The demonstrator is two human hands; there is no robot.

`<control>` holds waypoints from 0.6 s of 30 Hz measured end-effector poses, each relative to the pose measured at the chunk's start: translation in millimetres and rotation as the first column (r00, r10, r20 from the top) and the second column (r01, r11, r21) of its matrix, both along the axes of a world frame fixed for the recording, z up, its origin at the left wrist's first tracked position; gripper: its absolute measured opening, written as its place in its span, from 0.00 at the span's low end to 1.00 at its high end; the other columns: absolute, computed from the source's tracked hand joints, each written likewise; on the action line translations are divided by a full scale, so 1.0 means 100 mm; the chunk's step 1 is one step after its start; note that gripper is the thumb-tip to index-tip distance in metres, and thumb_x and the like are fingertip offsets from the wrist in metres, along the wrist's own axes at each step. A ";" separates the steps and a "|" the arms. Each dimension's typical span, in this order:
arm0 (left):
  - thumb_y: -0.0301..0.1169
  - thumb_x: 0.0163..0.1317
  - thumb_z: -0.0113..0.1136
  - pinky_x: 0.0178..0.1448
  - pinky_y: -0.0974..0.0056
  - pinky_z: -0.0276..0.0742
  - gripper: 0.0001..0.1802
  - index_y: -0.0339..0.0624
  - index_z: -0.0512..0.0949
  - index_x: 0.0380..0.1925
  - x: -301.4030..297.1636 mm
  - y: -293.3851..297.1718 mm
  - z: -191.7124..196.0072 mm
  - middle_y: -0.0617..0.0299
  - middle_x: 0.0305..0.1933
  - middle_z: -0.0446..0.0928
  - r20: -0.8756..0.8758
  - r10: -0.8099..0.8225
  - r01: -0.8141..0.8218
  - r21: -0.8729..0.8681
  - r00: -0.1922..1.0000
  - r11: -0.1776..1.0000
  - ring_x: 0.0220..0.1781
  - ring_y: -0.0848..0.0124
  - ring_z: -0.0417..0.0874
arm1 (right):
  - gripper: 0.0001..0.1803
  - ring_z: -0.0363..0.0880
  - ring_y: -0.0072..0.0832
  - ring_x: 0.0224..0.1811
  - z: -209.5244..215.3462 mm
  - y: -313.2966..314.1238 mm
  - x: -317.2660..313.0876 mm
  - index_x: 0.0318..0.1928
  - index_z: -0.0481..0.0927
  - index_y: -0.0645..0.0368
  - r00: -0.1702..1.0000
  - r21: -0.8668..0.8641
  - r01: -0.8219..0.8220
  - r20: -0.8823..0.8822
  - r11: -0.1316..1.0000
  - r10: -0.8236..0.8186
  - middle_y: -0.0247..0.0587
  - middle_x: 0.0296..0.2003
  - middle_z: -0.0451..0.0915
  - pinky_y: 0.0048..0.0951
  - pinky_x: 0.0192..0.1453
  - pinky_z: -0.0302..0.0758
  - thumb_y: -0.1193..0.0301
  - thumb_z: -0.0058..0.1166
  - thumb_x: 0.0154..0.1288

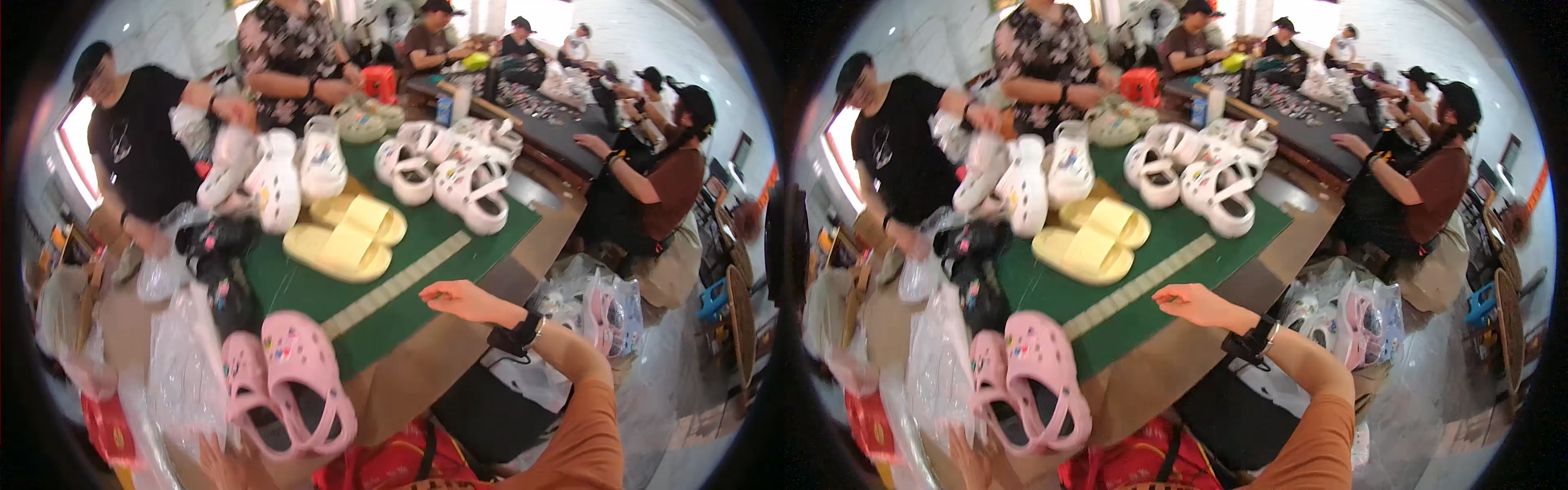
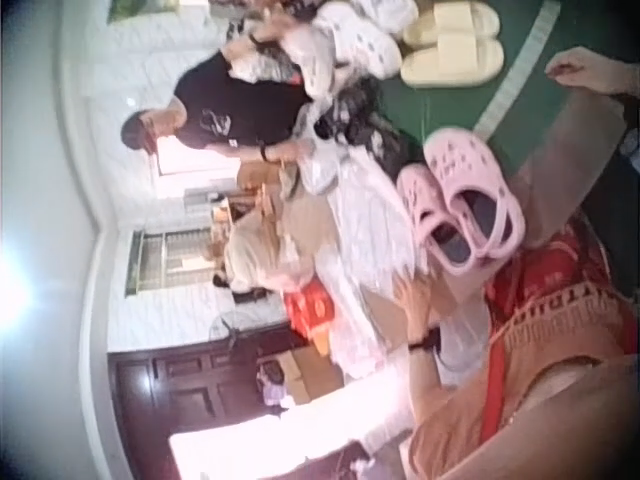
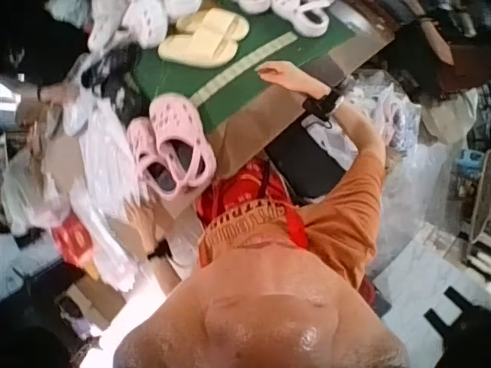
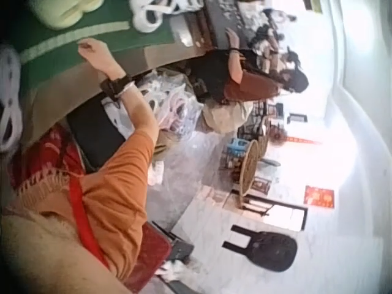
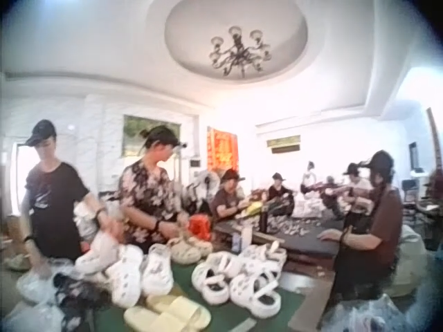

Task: Packing pairs of clog-style shoes into plastic bags.

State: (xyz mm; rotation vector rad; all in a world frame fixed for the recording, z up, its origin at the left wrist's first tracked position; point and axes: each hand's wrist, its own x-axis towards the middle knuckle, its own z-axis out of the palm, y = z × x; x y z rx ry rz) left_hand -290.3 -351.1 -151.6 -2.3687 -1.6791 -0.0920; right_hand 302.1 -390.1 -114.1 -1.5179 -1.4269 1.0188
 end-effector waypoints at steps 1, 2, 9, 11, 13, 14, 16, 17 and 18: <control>0.29 0.48 0.57 0.61 0.50 0.56 0.34 0.36 0.60 0.58 0.15 0.02 0.14 0.38 0.60 0.59 0.058 -0.013 0.010 0.049 0.998 0.999 0.61 0.48 0.61 | 0.16 0.75 0.21 0.41 -0.04 -0.09 -0.14 0.48 0.73 0.62 0.999 -0.030 -0.042 -0.027 0.999 0.041 0.39 0.41 0.78 0.22 0.45 0.71 0.68 0.50 0.61; 0.32 0.46 0.57 0.67 0.50 0.46 0.43 0.35 0.49 0.63 0.06 0.16 0.12 0.39 0.67 0.44 0.081 0.038 -0.023 -0.174 0.996 0.984 0.68 0.44 0.46 | 0.16 0.75 0.22 0.42 -0.04 -0.18 -0.22 0.48 0.73 0.62 0.999 -0.019 -0.041 -0.004 0.999 0.041 0.38 0.41 0.78 0.22 0.45 0.71 0.69 0.50 0.61; 0.34 0.46 0.63 0.63 0.53 0.59 0.46 0.41 0.49 0.63 0.01 0.89 -0.16 0.37 0.64 0.51 0.359 -0.024 0.075 -0.129 0.933 0.989 0.65 0.46 0.54 | 0.16 0.73 0.18 0.41 0.08 -0.63 -0.72 0.50 0.71 0.61 0.985 -0.325 0.054 -0.138 0.944 -0.104 0.33 0.42 0.76 0.19 0.43 0.70 0.68 0.47 0.63; 0.35 0.47 0.62 0.58 0.51 0.65 0.46 0.46 0.47 0.64 0.07 1.02 -0.13 0.39 0.59 0.58 0.369 -0.081 0.126 -0.100 0.926 0.987 0.57 0.45 0.64 | 0.16 0.73 0.17 0.39 0.08 -0.66 -0.86 0.50 0.71 0.60 0.989 -0.365 0.060 -0.101 0.929 -0.104 0.33 0.41 0.76 0.18 0.41 0.69 0.68 0.46 0.64; 0.37 0.47 0.61 0.53 0.52 0.69 0.46 0.45 0.47 0.64 0.18 1.06 -0.03 0.41 0.52 0.66 0.293 -0.019 0.067 -0.153 0.956 0.986 0.52 0.48 0.70 | 0.16 0.73 0.18 0.39 0.06 -0.65 -1.08 0.50 0.71 0.60 0.994 -0.364 -0.032 -0.110 0.931 -0.008 0.33 0.41 0.76 0.19 0.42 0.69 0.69 0.46 0.63; 0.37 0.48 0.60 0.50 0.52 0.71 0.45 0.44 0.47 0.64 0.27 1.05 0.07 0.42 0.47 0.69 0.263 0.047 0.006 -0.197 0.964 0.980 0.49 0.49 0.72 | 0.15 0.73 0.18 0.39 0.07 -0.65 -1.17 0.50 0.71 0.60 0.993 -0.360 -0.069 -0.111 0.930 0.031 0.33 0.40 0.76 0.19 0.42 0.69 0.70 0.46 0.63; 0.39 0.48 0.59 0.45 0.54 0.74 0.45 0.44 0.46 0.64 0.22 1.12 0.04 0.46 0.41 0.73 0.202 -0.025 0.050 -0.121 0.979 0.991 0.47 0.52 0.73 | 0.16 0.73 0.18 0.40 0.11 -0.63 -1.45 0.50 0.70 0.60 0.985 -0.345 -0.163 -0.109 0.924 0.133 0.34 0.41 0.76 0.20 0.43 0.69 0.71 0.47 0.62; 0.39 0.48 0.59 0.45 0.54 0.74 0.45 0.44 0.46 0.64 0.21 1.16 0.00 0.46 0.41 0.73 0.208 -0.006 0.030 -0.112 0.978 0.993 0.47 0.52 0.73 | 0.16 0.73 0.19 0.40 0.14 -0.63 -1.60 0.50 0.70 0.60 0.978 -0.347 -0.199 -0.134 0.917 0.161 0.34 0.41 0.76 0.20 0.44 0.69 0.72 0.47 0.62; 0.38 0.48 0.59 0.43 0.54 0.74 0.40 0.43 0.53 0.61 0.23 1.22 -0.07 0.47 0.39 0.74 0.216 0.015 0.004 -0.087 0.976 0.996 0.45 0.53 0.75 | 0.16 0.73 0.19 0.40 0.12 -0.62 -1.73 0.50 0.70 0.60 0.976 -0.341 -0.210 -0.124 0.916 0.178 0.34 0.41 0.76 0.20 0.44 0.69 0.72 0.47 0.62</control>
